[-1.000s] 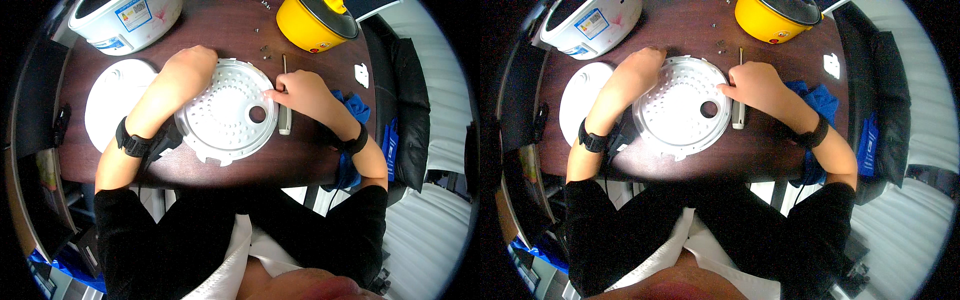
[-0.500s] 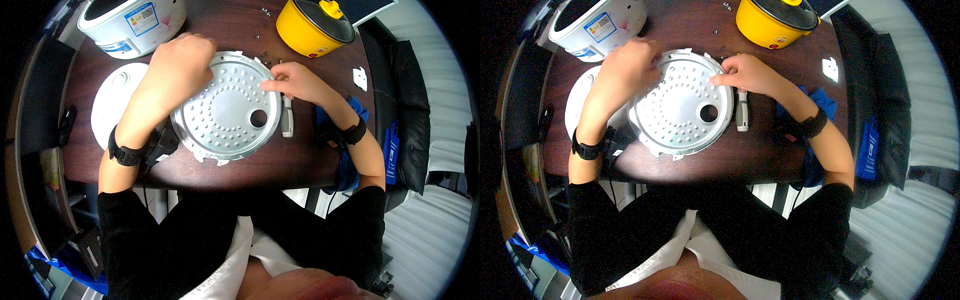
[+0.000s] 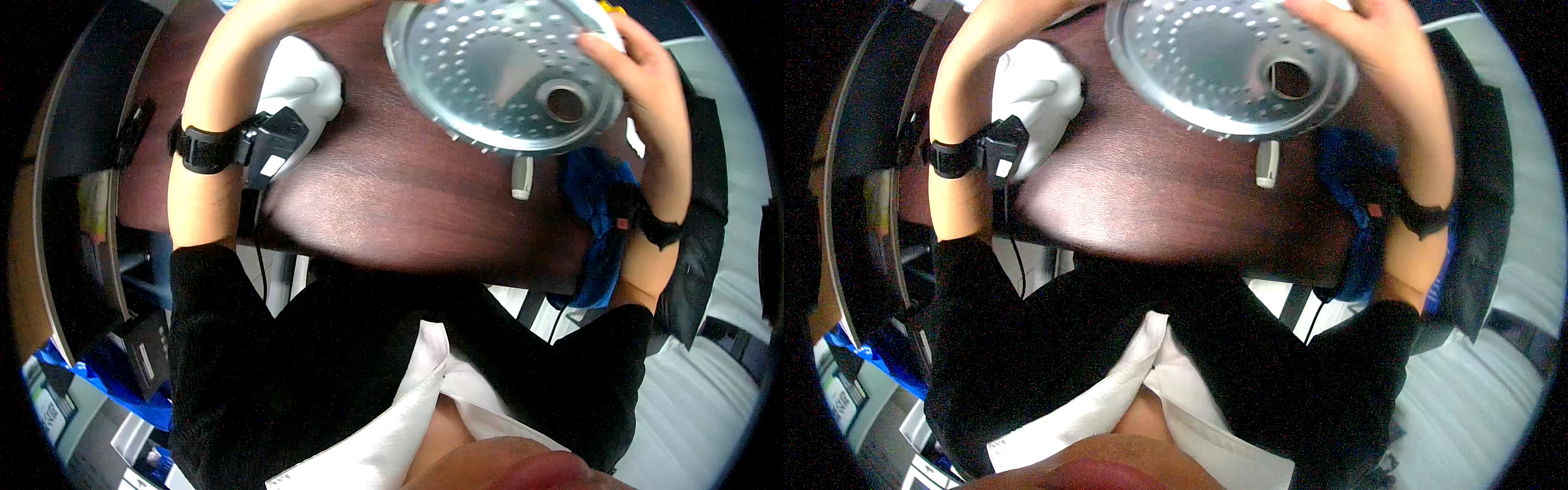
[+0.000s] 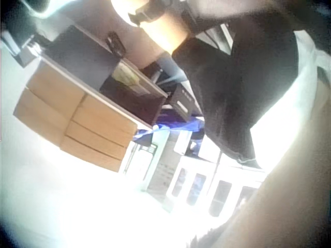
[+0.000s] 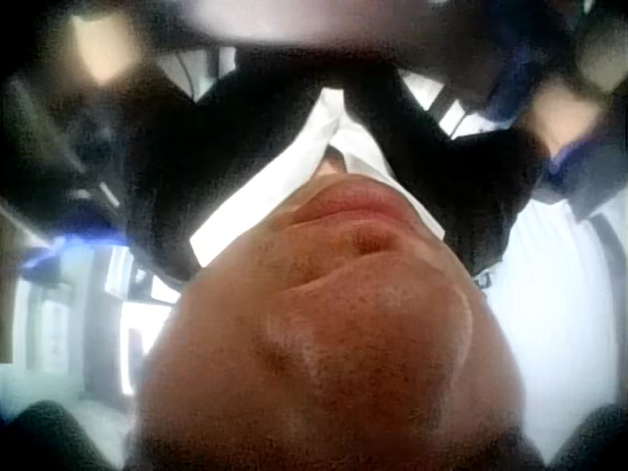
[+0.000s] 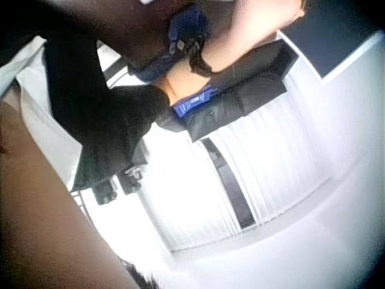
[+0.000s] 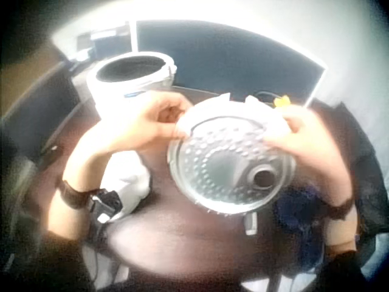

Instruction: The person uses a screwdriver to remove screws from a white circular plastic lid with a perforated metal insert. They separate the metal insert from the plastic lid, inspect both parts, and then reassemble them by aligning the insert and securing it with screws.

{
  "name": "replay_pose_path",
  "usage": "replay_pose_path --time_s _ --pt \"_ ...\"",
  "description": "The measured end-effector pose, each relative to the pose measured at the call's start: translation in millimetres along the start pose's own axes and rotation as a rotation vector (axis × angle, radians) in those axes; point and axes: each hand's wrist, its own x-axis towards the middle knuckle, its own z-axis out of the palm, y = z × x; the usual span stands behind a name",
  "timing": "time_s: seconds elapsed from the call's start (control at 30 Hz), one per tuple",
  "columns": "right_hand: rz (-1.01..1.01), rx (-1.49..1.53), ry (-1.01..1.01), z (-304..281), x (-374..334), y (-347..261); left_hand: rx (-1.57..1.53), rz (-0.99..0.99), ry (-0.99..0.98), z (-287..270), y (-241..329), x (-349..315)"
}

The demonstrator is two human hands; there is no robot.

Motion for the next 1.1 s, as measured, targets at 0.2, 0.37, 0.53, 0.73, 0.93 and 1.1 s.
replay_pose_path --time_s 0.2,0.37,0.53,0.73,0.93,1.1 --pt "-0.305 -0.295 0.330 -27.7 -20.0 -22.1 0.137 0.416 0.275 -1.8 12.7 -9.5" --pt "-0.400 -0.386 0.597 -39.1 -41.1 -22.1 0.281 0.204 0.285 8.2 21.4 -17.0" --pt "-0.467 -0.332 0.700 -31.5 -55.8 -25.3 0.685 -0.129 -0.048 -5.2 -2.8 -37.8" --pt "-0.356 -0.294 0.799 -44.6 -68.8 -10.4 1.006 -0.392 -0.093 -26.0 -43.7 -133.1" --pt "-0.231 -0.255 0.830 -62.4 -105.8 19.3 0.920 -0.398 -0.048 -14.1 -42.5 -126.7" --pt "-0.219 -0.115 0.911 -63.7 -109.6 30.7 0.390 -0.339 0.196 -46.8 -32.8 -146.7"
